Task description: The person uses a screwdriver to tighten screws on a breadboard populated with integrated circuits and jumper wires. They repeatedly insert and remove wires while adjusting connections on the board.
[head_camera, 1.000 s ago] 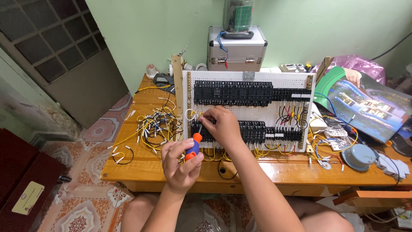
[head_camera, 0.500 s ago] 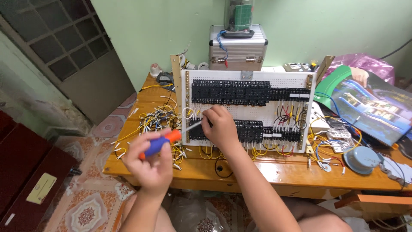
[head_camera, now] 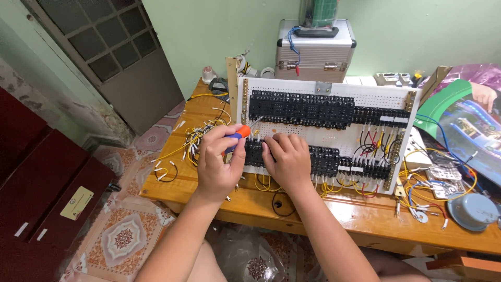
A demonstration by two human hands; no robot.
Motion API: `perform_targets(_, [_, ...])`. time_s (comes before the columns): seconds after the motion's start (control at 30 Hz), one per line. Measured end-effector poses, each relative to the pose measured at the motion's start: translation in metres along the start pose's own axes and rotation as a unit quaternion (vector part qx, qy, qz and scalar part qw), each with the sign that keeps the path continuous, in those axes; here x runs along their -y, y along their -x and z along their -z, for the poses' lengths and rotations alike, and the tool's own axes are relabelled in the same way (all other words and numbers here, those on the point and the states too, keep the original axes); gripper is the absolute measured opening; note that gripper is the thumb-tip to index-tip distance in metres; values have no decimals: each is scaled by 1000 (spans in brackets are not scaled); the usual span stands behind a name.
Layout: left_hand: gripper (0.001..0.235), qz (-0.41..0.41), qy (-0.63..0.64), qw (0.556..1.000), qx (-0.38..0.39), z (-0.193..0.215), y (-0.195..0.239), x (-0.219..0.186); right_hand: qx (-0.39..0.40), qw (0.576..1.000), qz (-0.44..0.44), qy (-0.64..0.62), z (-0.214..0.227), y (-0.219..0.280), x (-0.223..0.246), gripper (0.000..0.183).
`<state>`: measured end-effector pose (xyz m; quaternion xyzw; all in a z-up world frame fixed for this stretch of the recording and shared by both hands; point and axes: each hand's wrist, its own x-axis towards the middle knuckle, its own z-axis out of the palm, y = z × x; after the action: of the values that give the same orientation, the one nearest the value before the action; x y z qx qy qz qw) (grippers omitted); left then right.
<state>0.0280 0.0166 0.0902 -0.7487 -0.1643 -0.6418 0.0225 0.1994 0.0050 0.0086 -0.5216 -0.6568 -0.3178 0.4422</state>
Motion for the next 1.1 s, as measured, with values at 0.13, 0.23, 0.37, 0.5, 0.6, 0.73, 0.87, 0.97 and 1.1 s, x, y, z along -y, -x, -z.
perform_targets(0.13, [29,-6,-3,1000,11,2,-1,-5,-2,1000,0,6,0,0,-1,12])
perform_targets(0.23, [28,-24,-4,1000,10,1,1,-4,-6,1000,-3,0,3,-1,1,11])
perform_targets(0.37, [27,-25,-13,999,37,-3,-1,3,-14,1000,-6,-18,4,0,0,10])
perform_targets(0.5, [24,-41,-13,988,147,2,-29,-8,-33,997,-25,-65,1,6,-4,11])
perform_targets(0.6, [28,-53,-72,974,210,10,-47,-14,-36,997,-15,-67,2,4,-5,9])
perform_targets(0.73, [25,-110,-231,944,209,12,-54,-14,-39,997,-14,-71,5,2,-2,8])
perform_targets(0.87, [35,-81,-246,943,209,12,-60,-23,-32,996,-17,-76,8,3,-2,8])
perform_targets(0.97, [40,-70,-246,944,207,10,-54,-22,-30,997,-13,-72,3,9,-4,8])
perform_targets(1.1, [20,-85,-305,930,189,7,-47,-22,-2,1000,2,-29,2,12,-5,26])
